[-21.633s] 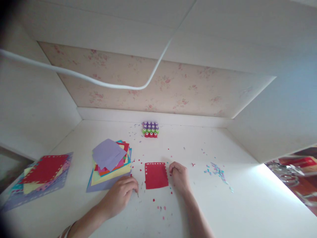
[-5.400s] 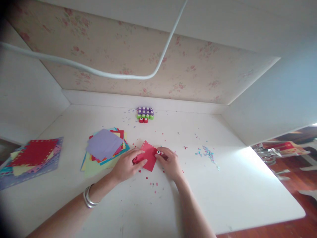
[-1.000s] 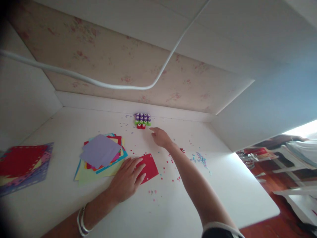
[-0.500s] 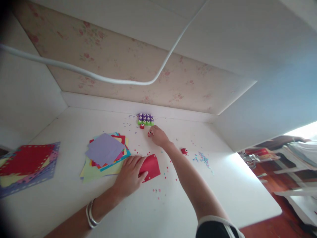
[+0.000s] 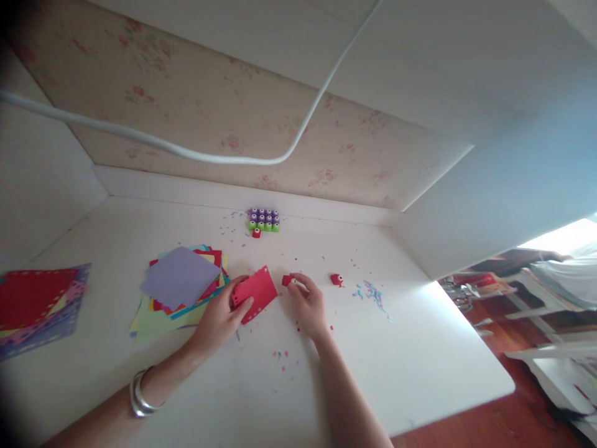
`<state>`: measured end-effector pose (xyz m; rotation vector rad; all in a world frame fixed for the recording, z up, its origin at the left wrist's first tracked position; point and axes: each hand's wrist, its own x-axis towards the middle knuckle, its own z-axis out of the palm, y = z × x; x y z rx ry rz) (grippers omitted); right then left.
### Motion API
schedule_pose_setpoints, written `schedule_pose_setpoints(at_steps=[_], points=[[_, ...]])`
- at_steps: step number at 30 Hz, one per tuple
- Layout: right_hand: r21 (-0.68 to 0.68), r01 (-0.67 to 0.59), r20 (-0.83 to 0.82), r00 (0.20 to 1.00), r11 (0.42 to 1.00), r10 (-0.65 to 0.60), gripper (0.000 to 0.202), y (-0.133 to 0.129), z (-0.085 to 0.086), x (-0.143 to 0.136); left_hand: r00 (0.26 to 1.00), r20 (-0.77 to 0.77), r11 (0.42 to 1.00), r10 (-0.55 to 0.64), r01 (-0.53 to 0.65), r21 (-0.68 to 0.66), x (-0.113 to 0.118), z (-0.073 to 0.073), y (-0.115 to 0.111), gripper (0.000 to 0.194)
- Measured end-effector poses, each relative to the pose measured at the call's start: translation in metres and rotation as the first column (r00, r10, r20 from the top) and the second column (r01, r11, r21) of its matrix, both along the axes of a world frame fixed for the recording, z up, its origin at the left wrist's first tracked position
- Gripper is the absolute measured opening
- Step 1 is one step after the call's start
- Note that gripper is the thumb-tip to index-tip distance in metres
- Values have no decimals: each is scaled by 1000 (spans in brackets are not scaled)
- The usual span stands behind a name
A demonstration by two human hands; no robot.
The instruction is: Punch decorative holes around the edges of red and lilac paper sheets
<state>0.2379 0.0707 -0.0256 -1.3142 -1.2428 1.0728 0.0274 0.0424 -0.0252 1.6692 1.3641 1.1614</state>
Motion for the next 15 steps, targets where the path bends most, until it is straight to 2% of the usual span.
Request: schedule_pose_setpoints(at_steps=[5, 10, 15], points=[[-35, -36, -60, 998, 999, 34, 37, -6, 4, -1, 990, 140, 988, -13, 34, -153, 1, 0, 2, 33], [-18, -97, -84, 992, 995, 96, 33, -4, -1, -2, 998, 64, 985, -20, 31, -170, 2, -1, 1, 31], [6, -99, -58, 993, 995, 99, 31, -5, -7, -1, 1000, 25, 986, -12, 15, -166, 2, 0, 1, 30]])
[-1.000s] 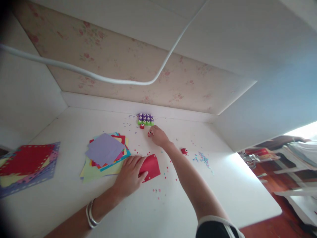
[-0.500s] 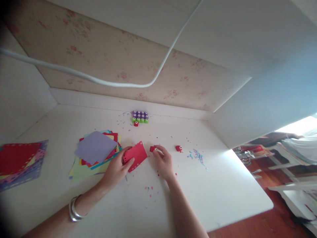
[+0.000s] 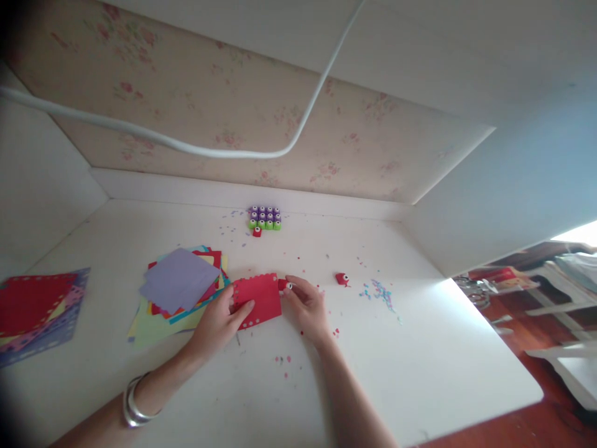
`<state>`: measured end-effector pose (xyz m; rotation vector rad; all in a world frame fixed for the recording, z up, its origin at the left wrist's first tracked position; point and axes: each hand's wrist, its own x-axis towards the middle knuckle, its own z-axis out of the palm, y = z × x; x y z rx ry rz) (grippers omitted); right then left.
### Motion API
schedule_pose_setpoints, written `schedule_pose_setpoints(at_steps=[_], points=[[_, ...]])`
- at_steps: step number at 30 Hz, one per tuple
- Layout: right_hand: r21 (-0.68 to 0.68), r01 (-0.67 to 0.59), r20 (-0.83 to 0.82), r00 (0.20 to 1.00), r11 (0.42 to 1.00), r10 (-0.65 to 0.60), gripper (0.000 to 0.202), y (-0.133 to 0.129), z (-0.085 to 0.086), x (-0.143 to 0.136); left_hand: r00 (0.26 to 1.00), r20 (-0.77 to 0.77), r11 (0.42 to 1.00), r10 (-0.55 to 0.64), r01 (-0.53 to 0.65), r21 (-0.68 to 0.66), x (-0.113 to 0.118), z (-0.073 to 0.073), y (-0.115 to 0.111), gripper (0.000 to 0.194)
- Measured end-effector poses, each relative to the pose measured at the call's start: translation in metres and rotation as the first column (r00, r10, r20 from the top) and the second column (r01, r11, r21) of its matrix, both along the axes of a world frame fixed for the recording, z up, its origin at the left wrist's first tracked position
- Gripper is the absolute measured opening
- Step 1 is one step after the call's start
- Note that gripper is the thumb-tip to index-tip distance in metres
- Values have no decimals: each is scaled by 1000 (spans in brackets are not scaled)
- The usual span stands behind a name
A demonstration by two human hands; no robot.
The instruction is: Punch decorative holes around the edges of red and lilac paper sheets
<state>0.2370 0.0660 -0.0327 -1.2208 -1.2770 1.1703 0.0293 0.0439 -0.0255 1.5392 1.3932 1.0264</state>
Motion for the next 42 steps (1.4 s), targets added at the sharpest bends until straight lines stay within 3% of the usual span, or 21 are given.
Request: schedule_pose_setpoints(at_steps=[9, 18, 24, 42], points=[[61, 0, 16, 1000, 998, -1, 27, 0, 0, 0, 1000, 10, 999, 10, -10, 35, -2, 1, 0, 31], [134, -13, 59, 998, 991, 5, 24, 1, -5, 2, 996, 81, 999, 45, -43, -25, -1, 7, 0, 33], [152, -9, 90, 996, 988, -5, 25, 1, -4, 2, 993, 113, 998, 13, -6, -60, -1, 11, 1, 27], [100, 2, 17, 1000, 995, -3, 24, 1, -1, 0, 991, 135, 995, -4, 17, -100, -1, 9, 2, 31]])
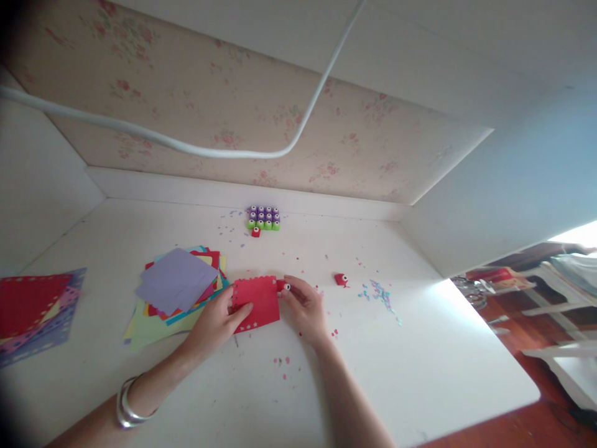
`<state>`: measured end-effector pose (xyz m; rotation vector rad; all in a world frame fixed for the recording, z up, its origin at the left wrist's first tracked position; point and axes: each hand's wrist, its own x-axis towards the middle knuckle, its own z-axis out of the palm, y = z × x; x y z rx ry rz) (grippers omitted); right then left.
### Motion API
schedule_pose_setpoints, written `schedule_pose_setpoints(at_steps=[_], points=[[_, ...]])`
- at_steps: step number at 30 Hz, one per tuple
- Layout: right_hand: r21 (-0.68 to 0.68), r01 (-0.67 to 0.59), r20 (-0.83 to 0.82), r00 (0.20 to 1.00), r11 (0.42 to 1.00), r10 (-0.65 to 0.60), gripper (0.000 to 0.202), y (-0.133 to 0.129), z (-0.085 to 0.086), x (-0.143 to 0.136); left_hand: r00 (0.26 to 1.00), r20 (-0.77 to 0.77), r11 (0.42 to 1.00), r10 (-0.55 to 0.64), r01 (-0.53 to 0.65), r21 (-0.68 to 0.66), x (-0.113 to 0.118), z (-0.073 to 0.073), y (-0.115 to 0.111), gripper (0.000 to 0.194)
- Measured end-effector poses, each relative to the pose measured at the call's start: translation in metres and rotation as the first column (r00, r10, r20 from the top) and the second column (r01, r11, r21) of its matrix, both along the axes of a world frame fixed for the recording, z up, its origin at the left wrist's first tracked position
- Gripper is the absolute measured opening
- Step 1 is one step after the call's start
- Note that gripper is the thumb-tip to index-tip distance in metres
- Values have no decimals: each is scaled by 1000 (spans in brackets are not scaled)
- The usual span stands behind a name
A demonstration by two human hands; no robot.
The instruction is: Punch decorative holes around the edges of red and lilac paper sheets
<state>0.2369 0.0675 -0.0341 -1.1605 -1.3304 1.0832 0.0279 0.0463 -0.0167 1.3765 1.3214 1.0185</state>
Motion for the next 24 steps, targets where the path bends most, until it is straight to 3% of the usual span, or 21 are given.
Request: schedule_pose_setpoints(at_steps=[15, 24], points=[[90, -13, 126, 992, 996, 1, 20, -1, 4, 1, 999, 26, 999, -26, 27, -38, -1, -1, 1, 26], [53, 17, 55, 998, 998, -19, 21, -1, 6, -1, 1000, 1, 999, -21, 21, -36, -1, 0, 1, 28]])
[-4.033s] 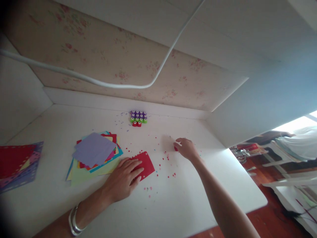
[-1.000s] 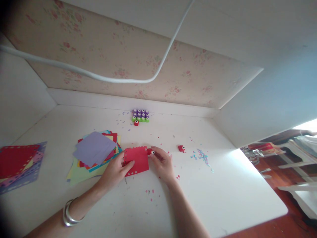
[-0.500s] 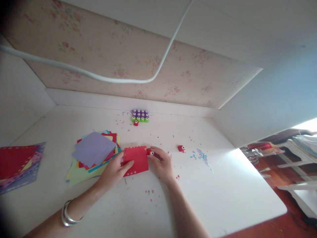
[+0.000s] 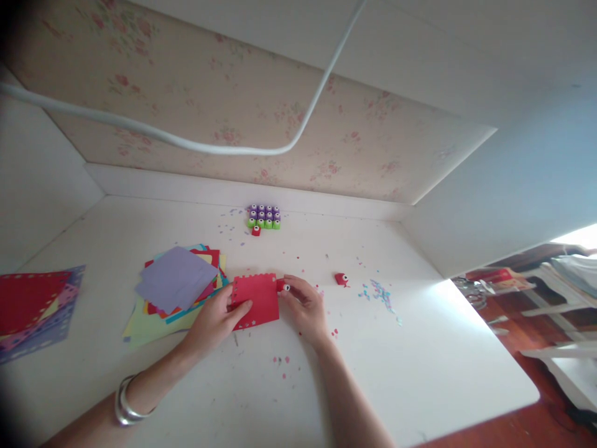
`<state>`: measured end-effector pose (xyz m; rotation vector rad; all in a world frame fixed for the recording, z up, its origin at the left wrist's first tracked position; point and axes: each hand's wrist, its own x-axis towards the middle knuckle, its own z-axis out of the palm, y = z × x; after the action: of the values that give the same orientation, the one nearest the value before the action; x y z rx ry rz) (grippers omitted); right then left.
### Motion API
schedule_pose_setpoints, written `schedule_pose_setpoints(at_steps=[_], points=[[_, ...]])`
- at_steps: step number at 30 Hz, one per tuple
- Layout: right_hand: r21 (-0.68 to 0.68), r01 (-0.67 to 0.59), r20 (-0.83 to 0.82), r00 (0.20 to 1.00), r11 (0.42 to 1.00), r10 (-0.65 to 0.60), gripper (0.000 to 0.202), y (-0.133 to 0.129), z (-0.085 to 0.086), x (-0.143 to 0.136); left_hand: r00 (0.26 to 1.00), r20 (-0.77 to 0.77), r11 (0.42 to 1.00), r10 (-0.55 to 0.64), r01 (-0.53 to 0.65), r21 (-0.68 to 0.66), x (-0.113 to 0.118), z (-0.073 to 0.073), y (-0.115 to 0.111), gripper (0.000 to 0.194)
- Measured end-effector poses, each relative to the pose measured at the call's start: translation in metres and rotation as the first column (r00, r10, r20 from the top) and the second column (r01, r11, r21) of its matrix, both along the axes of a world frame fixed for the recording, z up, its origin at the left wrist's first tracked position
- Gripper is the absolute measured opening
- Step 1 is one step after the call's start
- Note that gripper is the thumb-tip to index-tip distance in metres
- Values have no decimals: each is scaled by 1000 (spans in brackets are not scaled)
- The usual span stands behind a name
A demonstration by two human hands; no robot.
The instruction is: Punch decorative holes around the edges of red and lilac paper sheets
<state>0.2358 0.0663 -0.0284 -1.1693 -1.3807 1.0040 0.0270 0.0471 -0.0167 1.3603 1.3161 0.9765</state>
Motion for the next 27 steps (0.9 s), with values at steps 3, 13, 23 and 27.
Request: schedule_pose_setpoints(at_steps=[3, 13, 23, 27], points=[[-11, 2, -3, 1000, 1000, -2, 22, 0, 0, 0, 1000, -20, 1000, 1, -1, 7, 0, 1, 0, 27], [11, -26, 41, 999, 1000, 25, 20, -1, 2, 0, 999, -37, 1000, -6, 7, 27, 0, 2, 0, 24], [-25, 24, 65, 998, 999, -22, 24, 0, -2, 1, 995, -94, 998, -15, 21, 63, 1, 9, -2, 24], [-89, 25, 64, 998, 996, -20, 28, 1, -5, 2, 996, -90, 998, 2, 4, 67, 1, 9, -3, 23]])
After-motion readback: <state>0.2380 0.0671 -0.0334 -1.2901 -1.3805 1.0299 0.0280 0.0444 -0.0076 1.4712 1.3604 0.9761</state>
